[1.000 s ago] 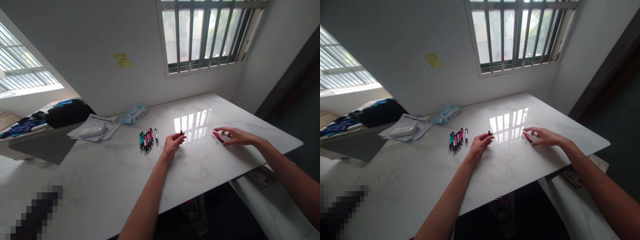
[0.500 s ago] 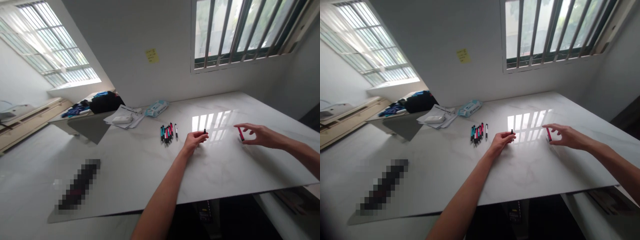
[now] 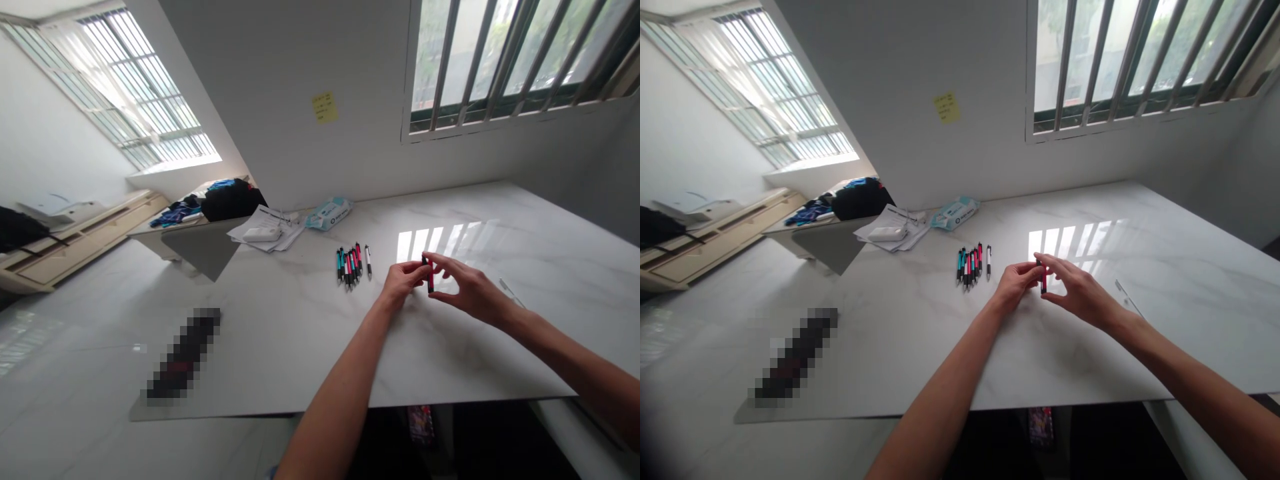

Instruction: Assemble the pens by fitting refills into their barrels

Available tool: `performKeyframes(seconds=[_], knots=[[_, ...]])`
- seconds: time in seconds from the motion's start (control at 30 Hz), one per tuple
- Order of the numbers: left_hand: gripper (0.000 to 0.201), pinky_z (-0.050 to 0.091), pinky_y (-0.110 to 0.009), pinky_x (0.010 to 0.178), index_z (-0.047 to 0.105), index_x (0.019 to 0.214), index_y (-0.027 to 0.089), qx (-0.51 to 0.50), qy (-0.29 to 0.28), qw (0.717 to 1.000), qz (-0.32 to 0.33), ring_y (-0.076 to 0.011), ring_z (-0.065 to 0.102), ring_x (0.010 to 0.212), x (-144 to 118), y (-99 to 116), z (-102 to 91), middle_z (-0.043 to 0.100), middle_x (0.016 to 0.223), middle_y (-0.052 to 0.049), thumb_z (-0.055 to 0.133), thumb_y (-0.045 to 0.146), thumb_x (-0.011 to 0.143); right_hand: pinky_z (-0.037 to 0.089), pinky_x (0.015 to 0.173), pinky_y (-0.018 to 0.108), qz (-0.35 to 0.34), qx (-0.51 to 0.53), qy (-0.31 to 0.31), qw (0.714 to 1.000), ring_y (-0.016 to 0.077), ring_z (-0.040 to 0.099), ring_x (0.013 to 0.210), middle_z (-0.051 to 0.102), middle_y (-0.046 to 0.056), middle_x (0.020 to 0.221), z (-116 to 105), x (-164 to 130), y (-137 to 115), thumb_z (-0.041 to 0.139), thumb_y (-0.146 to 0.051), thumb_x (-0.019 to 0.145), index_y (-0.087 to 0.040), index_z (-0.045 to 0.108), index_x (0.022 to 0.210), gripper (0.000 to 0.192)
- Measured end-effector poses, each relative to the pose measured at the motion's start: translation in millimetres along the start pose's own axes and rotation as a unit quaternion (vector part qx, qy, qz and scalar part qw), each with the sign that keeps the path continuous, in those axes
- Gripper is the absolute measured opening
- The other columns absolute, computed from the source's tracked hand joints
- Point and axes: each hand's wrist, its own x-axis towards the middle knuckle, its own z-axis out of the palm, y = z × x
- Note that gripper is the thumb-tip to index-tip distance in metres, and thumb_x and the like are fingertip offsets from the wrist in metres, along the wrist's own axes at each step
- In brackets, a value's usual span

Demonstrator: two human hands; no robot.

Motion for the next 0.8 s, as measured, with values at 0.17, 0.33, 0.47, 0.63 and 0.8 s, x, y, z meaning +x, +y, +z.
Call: performKeyframes(seconds=[0.17,0.33,0.47,0.63,0.8], knots=[[0.048,0.043,-0.031,0.081,0.082,0.096,0.013,0.020,-0.007,1.000,0.008,-0.0162,0.063,0.082,1.4,3.5,0.9,0.077,0.093,-0.010,0.093,0.047,0.065,0.060,0.099,0.054,0.009,-0.036,0.009,0.999,0.0337,0.067,0.119,0.062,0.012,0.147,-3.6,-4.0,5.6,0.074,-0.039,0.092,-0.032,0.035,0.162,0.081],[0.048,0.042,-0.030,0.079,0.081,0.095,0.016,0.036,0.021,0.999,0.008,-0.0174,0.065,0.083,2.8,9.0,2.1,0.077,0.092,-0.009,0.094,0.047,0.062,0.060,0.094,0.054,0.074,-0.109,0.055,0.990,0.0347,0.068,0.117,0.071,0.011,0.131,-33.2,-30.3,29.4,0.068,-0.050,0.095,-0.030,0.065,0.138,0.048],[0.047,0.042,-0.030,0.079,0.081,0.093,0.016,0.032,0.032,0.999,0.005,-0.0171,0.065,0.084,3.8,10.5,1.9,0.077,0.095,-0.009,0.095,0.047,0.060,0.060,0.079,0.046,0.167,-0.144,0.071,0.973,0.0316,0.071,0.099,0.076,0.011,0.117,-63.2,-72.3,61.3,0.064,-0.062,0.094,-0.026,0.074,0.123,0.047],[0.049,0.043,-0.030,0.079,0.081,0.095,0.015,0.036,0.033,0.999,0.008,-0.0178,0.066,0.085,5.0,9.3,1.7,0.077,0.093,-0.009,0.095,0.048,0.061,0.055,0.081,0.044,0.231,-0.171,0.060,0.956,0.0298,0.071,0.092,0.078,0.008,0.102,-71.2,-109.1,80.2,0.064,-0.069,0.090,-0.026,0.079,0.112,0.050],[0.048,0.044,-0.031,0.080,0.081,0.095,0.015,0.043,0.032,0.998,0.014,-0.0176,0.066,0.084,6.0,7.3,1.7,0.077,0.092,-0.009,0.095,0.047,0.062,0.053,0.077,0.042,0.236,-0.169,0.080,0.953,0.0282,0.071,0.085,0.079,0.007,0.094,-60.6,-106.0,72.2,0.059,-0.063,0.095,-0.026,0.081,0.093,0.043]])
